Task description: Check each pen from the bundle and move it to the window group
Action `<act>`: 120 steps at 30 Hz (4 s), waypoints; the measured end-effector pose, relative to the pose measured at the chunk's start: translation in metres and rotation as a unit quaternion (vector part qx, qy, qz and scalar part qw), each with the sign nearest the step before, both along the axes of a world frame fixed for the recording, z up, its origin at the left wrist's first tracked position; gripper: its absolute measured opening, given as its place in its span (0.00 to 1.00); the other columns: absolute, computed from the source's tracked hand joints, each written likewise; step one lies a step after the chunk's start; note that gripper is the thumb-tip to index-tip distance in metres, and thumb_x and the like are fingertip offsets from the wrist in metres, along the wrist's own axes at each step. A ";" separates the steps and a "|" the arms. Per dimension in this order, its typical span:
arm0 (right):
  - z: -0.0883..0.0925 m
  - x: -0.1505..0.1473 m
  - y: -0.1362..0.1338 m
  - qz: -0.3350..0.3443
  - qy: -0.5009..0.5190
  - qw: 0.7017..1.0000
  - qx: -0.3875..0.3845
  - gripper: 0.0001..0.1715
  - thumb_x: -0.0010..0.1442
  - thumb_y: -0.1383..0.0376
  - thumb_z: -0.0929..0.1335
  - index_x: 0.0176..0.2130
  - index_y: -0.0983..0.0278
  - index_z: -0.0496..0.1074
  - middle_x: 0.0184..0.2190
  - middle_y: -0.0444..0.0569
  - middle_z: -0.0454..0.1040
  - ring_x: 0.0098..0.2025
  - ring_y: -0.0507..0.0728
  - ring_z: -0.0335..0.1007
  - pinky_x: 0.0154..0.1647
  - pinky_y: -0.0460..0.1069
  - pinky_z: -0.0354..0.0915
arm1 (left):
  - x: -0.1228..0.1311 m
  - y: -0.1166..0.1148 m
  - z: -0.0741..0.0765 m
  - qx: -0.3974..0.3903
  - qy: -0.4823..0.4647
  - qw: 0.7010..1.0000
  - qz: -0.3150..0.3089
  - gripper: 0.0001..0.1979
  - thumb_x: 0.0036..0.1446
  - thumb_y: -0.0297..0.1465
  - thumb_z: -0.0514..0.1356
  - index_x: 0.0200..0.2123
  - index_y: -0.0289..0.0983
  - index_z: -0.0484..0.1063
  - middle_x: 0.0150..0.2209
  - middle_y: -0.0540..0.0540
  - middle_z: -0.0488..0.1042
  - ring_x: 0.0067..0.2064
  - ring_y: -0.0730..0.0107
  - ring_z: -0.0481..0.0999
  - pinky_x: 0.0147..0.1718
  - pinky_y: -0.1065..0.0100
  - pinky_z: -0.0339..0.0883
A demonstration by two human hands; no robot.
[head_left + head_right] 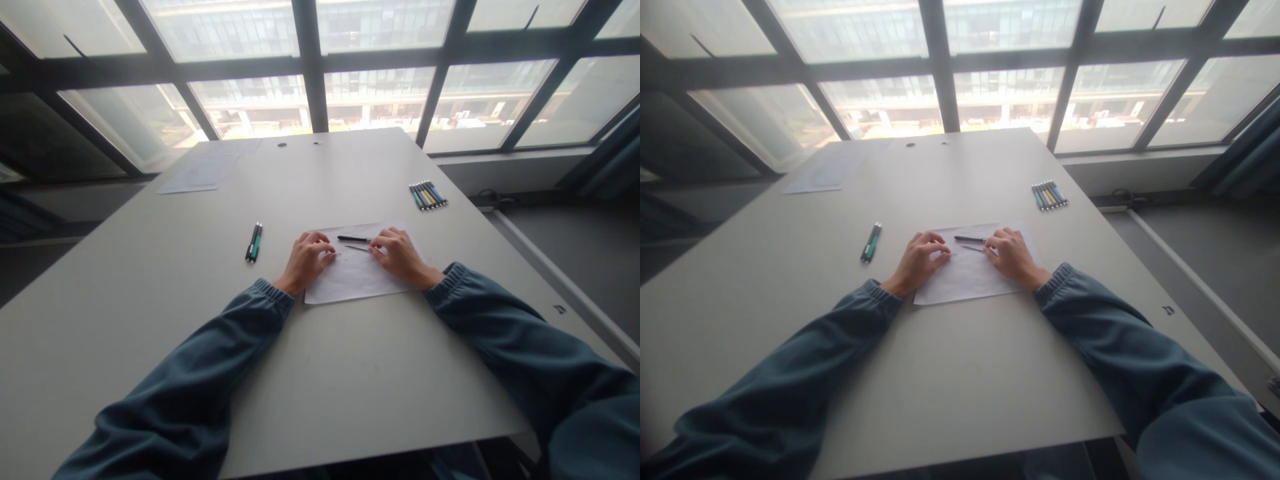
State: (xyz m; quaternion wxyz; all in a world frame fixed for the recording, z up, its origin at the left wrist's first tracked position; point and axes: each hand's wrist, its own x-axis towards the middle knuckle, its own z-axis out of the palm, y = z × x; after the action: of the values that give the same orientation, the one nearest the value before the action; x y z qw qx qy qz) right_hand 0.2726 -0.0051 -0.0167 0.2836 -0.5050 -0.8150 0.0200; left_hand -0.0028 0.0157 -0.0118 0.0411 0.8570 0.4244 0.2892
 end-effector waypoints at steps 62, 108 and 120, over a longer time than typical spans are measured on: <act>0.007 -0.002 -0.004 0.114 0.069 0.991 0.021 0.09 0.69 0.66 0.65 0.37 0.60 0.74 0.36 0.50 0.76 0.42 0.60 0.68 0.48 0.54 0.64 | 0.005 -0.005 0.010 0.037 -0.080 0.994 -0.064 0.08 0.68 0.36 0.60 0.38 0.40 0.77 0.42 0.45 0.80 0.47 0.62 0.74 0.50 0.59 0.70; 0.003 -0.003 -0.004 0.146 0.104 0.980 0.081 0.10 0.69 0.66 0.66 0.35 0.61 0.74 0.35 0.50 0.77 0.40 0.59 0.71 0.46 0.55 0.65 | -0.002 0.003 0.002 -0.004 -0.058 0.997 0.057 0.09 0.67 0.30 0.58 0.47 0.38 0.76 0.41 0.44 0.76 0.45 0.59 0.75 0.49 0.59 0.68; 0.005 -0.004 -0.005 0.144 0.102 0.980 0.092 0.09 0.69 0.66 0.67 0.35 0.61 0.74 0.34 0.49 0.77 0.39 0.59 0.71 0.45 0.54 0.65 | -0.002 0.001 0.003 -0.050 -0.004 0.998 0.046 0.03 0.63 0.33 0.65 0.37 0.40 0.78 0.35 0.47 0.77 0.38 0.62 0.74 0.42 0.61 0.67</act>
State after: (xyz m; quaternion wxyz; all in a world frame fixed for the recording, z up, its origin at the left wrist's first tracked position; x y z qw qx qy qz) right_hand 0.2687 -0.0096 -0.0114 0.4043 -0.3491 -0.8445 0.0374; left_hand -0.0044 0.0171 -0.0085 0.0723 0.8324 0.4767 0.2731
